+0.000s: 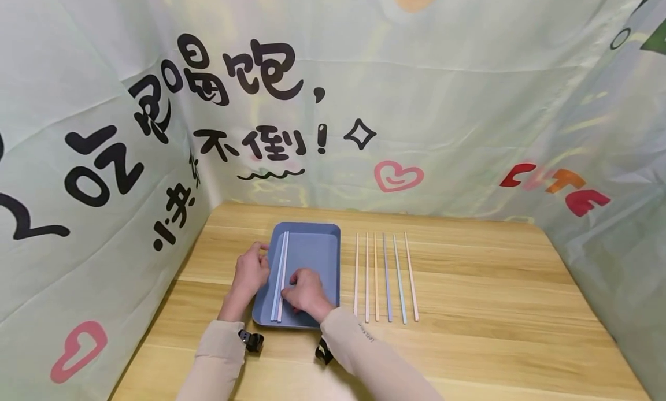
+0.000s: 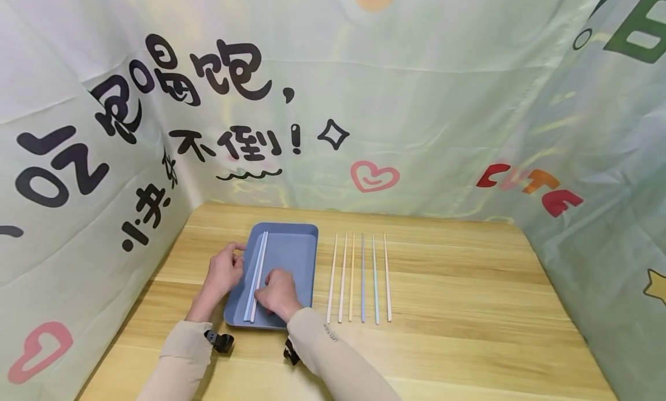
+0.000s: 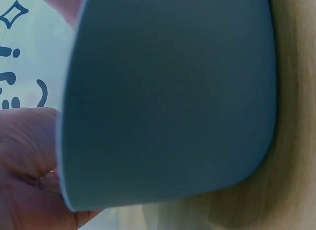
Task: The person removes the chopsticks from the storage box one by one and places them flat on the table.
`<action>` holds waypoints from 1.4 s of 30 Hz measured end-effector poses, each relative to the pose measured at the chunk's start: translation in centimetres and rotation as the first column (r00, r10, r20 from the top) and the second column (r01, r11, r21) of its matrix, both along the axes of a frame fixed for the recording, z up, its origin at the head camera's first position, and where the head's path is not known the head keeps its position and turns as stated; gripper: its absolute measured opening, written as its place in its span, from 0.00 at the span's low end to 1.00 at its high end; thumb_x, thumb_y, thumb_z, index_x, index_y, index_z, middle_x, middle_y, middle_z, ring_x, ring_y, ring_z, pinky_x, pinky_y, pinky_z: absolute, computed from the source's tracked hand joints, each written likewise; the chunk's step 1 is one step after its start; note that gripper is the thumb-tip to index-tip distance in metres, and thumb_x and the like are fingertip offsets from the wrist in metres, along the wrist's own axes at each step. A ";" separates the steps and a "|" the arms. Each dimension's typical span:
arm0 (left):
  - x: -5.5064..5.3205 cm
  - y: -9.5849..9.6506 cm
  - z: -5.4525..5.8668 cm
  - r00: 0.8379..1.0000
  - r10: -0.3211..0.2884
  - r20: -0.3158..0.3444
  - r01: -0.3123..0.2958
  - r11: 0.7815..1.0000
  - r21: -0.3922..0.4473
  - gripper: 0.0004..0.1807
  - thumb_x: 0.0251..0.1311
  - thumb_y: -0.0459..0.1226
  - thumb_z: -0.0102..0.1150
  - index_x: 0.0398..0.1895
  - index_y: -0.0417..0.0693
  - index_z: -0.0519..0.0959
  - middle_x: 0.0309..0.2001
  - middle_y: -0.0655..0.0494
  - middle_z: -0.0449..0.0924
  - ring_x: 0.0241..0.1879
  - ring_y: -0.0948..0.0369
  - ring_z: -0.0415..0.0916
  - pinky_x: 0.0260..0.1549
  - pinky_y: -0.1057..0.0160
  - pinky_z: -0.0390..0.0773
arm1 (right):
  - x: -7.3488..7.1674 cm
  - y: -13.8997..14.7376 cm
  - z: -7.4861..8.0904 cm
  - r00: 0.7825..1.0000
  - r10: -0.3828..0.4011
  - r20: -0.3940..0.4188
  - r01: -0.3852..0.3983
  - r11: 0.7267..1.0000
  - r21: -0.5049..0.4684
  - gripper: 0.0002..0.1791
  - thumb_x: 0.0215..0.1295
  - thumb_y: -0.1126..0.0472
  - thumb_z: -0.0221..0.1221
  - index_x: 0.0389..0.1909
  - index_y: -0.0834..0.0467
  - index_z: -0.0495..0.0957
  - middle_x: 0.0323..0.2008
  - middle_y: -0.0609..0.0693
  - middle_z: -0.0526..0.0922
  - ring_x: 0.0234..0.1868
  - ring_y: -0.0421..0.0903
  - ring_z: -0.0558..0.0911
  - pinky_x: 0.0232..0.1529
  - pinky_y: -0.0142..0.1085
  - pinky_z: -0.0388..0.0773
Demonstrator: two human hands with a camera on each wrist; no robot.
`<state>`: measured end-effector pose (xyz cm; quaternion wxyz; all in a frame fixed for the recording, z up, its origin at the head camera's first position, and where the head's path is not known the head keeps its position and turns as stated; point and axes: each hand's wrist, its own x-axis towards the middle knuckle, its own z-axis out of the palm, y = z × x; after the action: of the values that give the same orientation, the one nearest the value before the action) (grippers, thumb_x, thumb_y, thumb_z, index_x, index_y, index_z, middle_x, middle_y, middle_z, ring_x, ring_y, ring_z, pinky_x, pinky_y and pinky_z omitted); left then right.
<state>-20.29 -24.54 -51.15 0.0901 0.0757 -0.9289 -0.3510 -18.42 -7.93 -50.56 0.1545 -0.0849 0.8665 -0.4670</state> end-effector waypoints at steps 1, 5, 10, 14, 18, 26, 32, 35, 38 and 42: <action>0.0 0.0 0.0 1.000 -0.002 0.001 0.002 1.000 0.000 0.18 0.68 0.25 0.52 0.60 0.35 0.77 0.28 0.47 0.79 0.25 0.56 0.73 0.25 0.62 0.72 | 0.1 -0.1 -0.2 1.000 -0.002 -0.020 0.002 1.000 0.000 0.12 0.60 0.66 0.71 0.39 0.68 0.80 0.19 0.53 0.80 0.09 0.41 0.78 0.15 0.32 0.76; 0.0 0.0 -0.1 1.000 -0.007 0.019 0.007 1.000 0.013 0.18 0.69 0.26 0.52 0.61 0.36 0.76 0.28 0.48 0.78 0.25 0.56 0.73 0.24 0.62 0.72 | 0.3 -0.2 -0.7 0.996 -0.010 -0.088 0.011 1.000 0.006 0.11 0.59 0.66 0.72 0.37 0.68 0.81 0.16 0.50 0.78 0.06 0.37 0.73 0.13 0.30 0.73; 0.0 0.0 0.0 1.000 -0.005 0.008 0.005 1.000 0.013 0.18 0.69 0.26 0.52 0.60 0.36 0.77 0.28 0.48 0.78 0.25 0.56 0.73 0.25 0.62 0.72 | 0.3 -0.4 -0.7 0.994 -0.032 -0.103 0.034 0.999 0.022 0.12 0.58 0.65 0.74 0.36 0.66 0.81 0.16 0.50 0.78 0.06 0.37 0.74 0.14 0.29 0.74; 0.1 0.1 -0.1 1.000 -0.003 -0.009 0.003 1.000 0.006 0.17 0.69 0.26 0.53 0.59 0.36 0.77 0.28 0.48 0.79 0.26 0.56 0.74 0.26 0.62 0.72 | 0.3 -0.5 -0.7 0.995 -0.045 -0.089 0.047 0.999 0.027 0.13 0.59 0.65 0.75 0.36 0.66 0.80 0.15 0.49 0.77 0.05 0.36 0.72 0.13 0.30 0.73; 0.1 0.1 -0.1 1.000 -0.001 -0.004 0.001 1.000 0.017 0.17 0.69 0.26 0.53 0.60 0.36 0.77 0.29 0.47 0.80 0.27 0.56 0.75 0.27 0.61 0.73 | 0.3 -0.5 -0.6 0.997 -0.057 -0.059 0.059 0.998 0.024 0.11 0.60 0.67 0.74 0.36 0.65 0.80 0.15 0.50 0.78 0.06 0.37 0.74 0.14 0.30 0.75; 0.1 0.0 -0.3 1.000 -0.002 0.003 0.002 1.000 0.018 0.17 0.70 0.27 0.54 0.60 0.37 0.76 0.31 0.46 0.81 0.28 0.55 0.76 0.27 0.61 0.75 | 0.3 -0.2 -0.4 0.998 -0.065 -0.018 0.065 0.998 -0.016 0.08 0.57 0.72 0.68 0.37 0.67 0.79 0.19 0.53 0.79 0.10 0.47 0.83 0.12 0.34 0.77; 0.0 0.0 -0.5 1.000 0.000 -0.027 0.001 1.000 0.016 0.17 0.69 0.26 0.54 0.59 0.36 0.77 0.30 0.46 0.81 0.28 0.54 0.76 0.29 0.59 0.75 | 0.2 -0.2 -0.5 0.996 -0.073 -0.049 0.073 0.997 -0.011 0.10 0.56 0.72 0.69 0.36 0.67 0.78 0.20 0.54 0.78 0.08 0.42 0.79 0.10 0.32 0.75; 0.0 0.0 -0.6 0.999 0.004 -0.050 -0.004 1.000 0.006 0.16 0.67 0.26 0.54 0.57 0.36 0.78 0.29 0.46 0.81 0.27 0.55 0.76 0.28 0.58 0.76 | 0.2 -0.1 -0.5 0.996 -0.080 -0.036 0.080 0.997 -0.016 0.10 0.54 0.74 0.69 0.35 0.67 0.78 0.19 0.54 0.78 0.08 0.45 0.81 0.11 0.33 0.76; 0.0 0.1 -0.6 0.998 0.003 -0.059 -0.003 1.000 0.002 0.16 0.67 0.25 0.55 0.57 0.35 0.78 0.29 0.46 0.81 0.27 0.55 0.76 0.27 0.58 0.76 | 0.0 0.0 -0.4 0.997 -0.080 0.011 0.080 0.996 -0.033 0.12 0.53 0.73 0.70 0.32 0.65 0.76 0.19 0.54 0.78 0.10 0.47 0.83 0.12 0.35 0.79; 0.1 0.0 -0.4 0.999 0.000 -0.039 0.000 1.000 0.013 0.16 0.68 0.26 0.55 0.58 0.35 0.78 0.31 0.44 0.82 0.28 0.53 0.77 0.29 0.58 0.76 | -0.1 0.3 -0.2 0.993 -0.070 0.096 0.078 0.994 -0.083 0.14 0.53 0.73 0.71 0.32 0.63 0.74 0.18 0.55 0.79 0.12 0.51 0.85 0.16 0.39 0.82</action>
<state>-20.17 -24.49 -51.55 0.1076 0.0695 -0.9246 -0.3586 -18.56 -7.65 -50.78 0.1733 -0.0377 0.8400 -0.5128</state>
